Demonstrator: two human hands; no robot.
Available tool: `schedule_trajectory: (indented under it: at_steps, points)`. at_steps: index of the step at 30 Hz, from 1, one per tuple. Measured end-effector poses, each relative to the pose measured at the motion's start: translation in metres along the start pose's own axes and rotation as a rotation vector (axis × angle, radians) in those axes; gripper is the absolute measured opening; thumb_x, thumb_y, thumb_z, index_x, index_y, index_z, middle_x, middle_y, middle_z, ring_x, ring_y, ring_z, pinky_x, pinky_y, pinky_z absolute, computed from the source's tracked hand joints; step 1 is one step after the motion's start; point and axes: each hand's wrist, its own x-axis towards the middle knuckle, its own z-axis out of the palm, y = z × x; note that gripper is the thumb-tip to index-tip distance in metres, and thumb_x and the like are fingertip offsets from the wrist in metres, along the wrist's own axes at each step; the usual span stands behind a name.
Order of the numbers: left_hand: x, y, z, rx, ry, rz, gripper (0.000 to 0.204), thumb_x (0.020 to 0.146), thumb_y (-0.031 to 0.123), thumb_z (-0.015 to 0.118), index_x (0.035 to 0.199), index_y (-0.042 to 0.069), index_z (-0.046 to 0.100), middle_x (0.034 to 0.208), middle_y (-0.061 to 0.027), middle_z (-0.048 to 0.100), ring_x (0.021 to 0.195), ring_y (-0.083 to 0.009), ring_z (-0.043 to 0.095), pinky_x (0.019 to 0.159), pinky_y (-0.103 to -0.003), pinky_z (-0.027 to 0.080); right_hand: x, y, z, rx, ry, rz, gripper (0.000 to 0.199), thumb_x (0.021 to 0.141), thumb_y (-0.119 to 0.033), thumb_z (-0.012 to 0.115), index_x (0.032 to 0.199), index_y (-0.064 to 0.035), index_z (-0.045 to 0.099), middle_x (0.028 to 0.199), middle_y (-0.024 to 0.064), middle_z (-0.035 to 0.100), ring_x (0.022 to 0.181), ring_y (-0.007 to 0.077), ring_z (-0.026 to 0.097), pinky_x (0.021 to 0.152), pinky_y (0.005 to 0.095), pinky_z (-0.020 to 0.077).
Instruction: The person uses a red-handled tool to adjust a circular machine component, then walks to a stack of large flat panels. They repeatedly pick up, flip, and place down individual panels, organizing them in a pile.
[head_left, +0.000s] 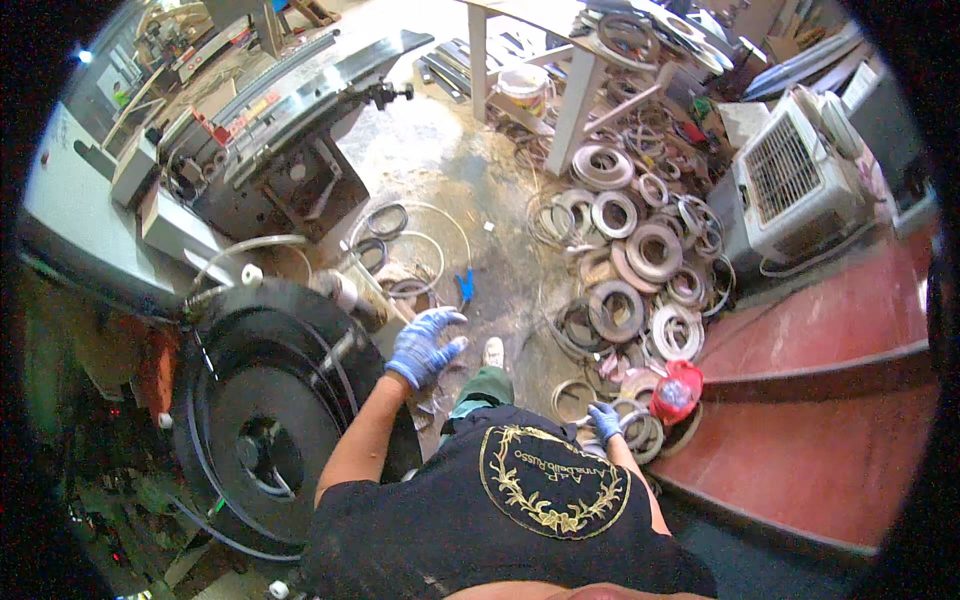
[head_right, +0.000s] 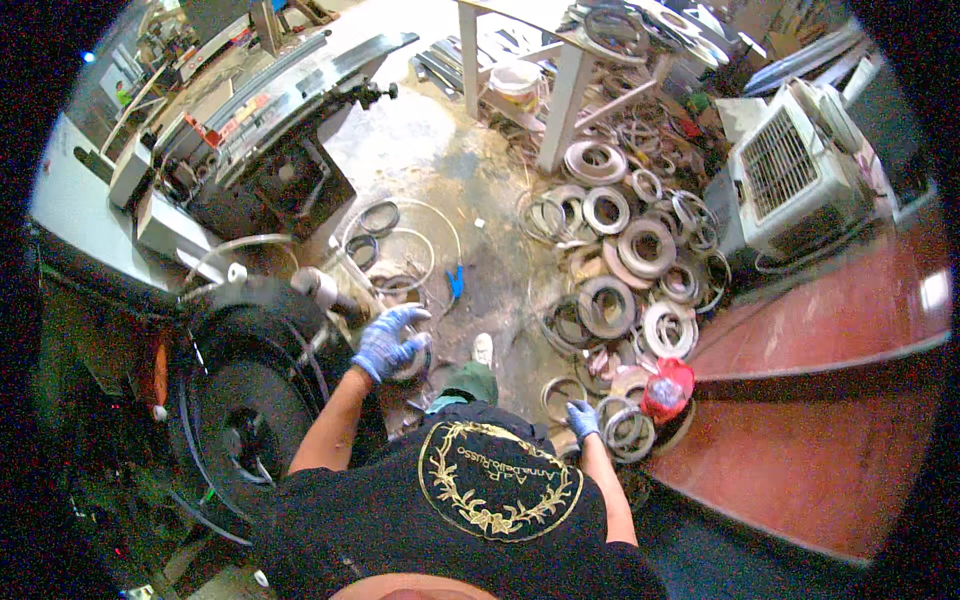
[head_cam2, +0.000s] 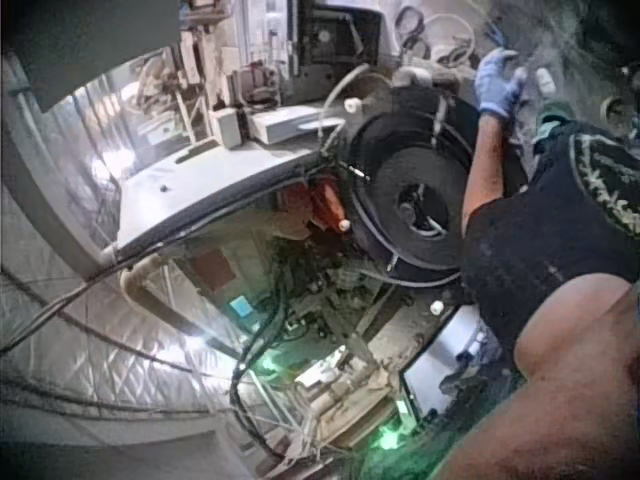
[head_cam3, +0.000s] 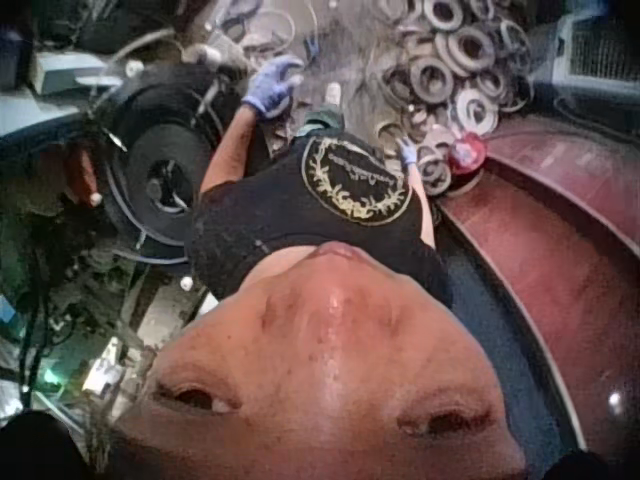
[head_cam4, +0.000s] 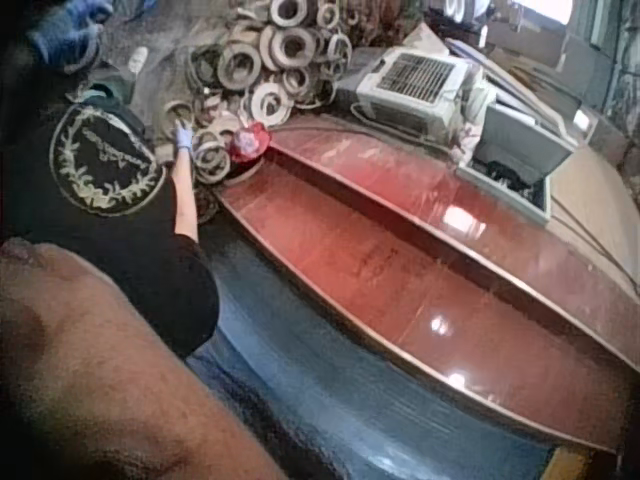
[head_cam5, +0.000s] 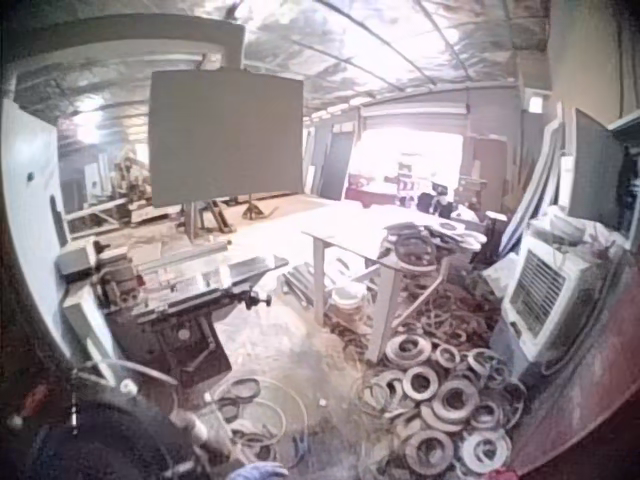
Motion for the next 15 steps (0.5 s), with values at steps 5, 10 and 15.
schedule_trajectory:
  at_steps: [5, 10, 15]
  points:
    - [0.09, -0.02, 0.003, 0.078, -0.177, -0.011, 0.037, 0.076, 0.038, 0.061, 0.105, 0.015, 0.058, 0.115, -0.0104, 0.055, 0.109, -0.0289, 0.049, 0.095, -0.039, 0.037, 0.109, -0.056, -0.013, 0.063, 0.07, 0.146, 0.027, 0.082, -0.02, 0.06, 0.104, -0.0061, 0.063, 0.078, 0.0031, 0.06, 0.061, 0.0121, 0.054, 0.052, 0.0262, 0.0438]
    - [0.168, -0.038, 0.003, 0.06, -0.217, 0.003, 0.039, 0.076, 0.039, 0.061, 0.107, 0.015, 0.058, 0.115, -0.0106, 0.055, 0.111, -0.0287, 0.048, 0.096, -0.039, 0.036, 0.196, -0.075, -0.009, -0.098, 0.114, 0.194, 0.032, 0.082, -0.028, 0.06, 0.104, -0.0057, 0.062, 0.085, 0.0047, 0.063, 0.07, 0.0166, 0.057, 0.058, 0.0318, 0.0463]
    - [0.245, -0.071, 0.0, 0.096, -0.212, -0.103, 0.042, 0.078, 0.042, 0.058, 0.109, 0.013, 0.057, 0.117, -0.0127, 0.054, 0.112, -0.0281, 0.048, 0.097, -0.038, 0.036, 0.285, -0.149, 0.025, -0.387, -0.017, 0.101, 0.03, 0.081, -0.024, 0.06, 0.102, -0.0027, 0.063, 0.091, 0.008, 0.066, 0.078, 0.0158, 0.06, 0.067, 0.0293, 0.0481]
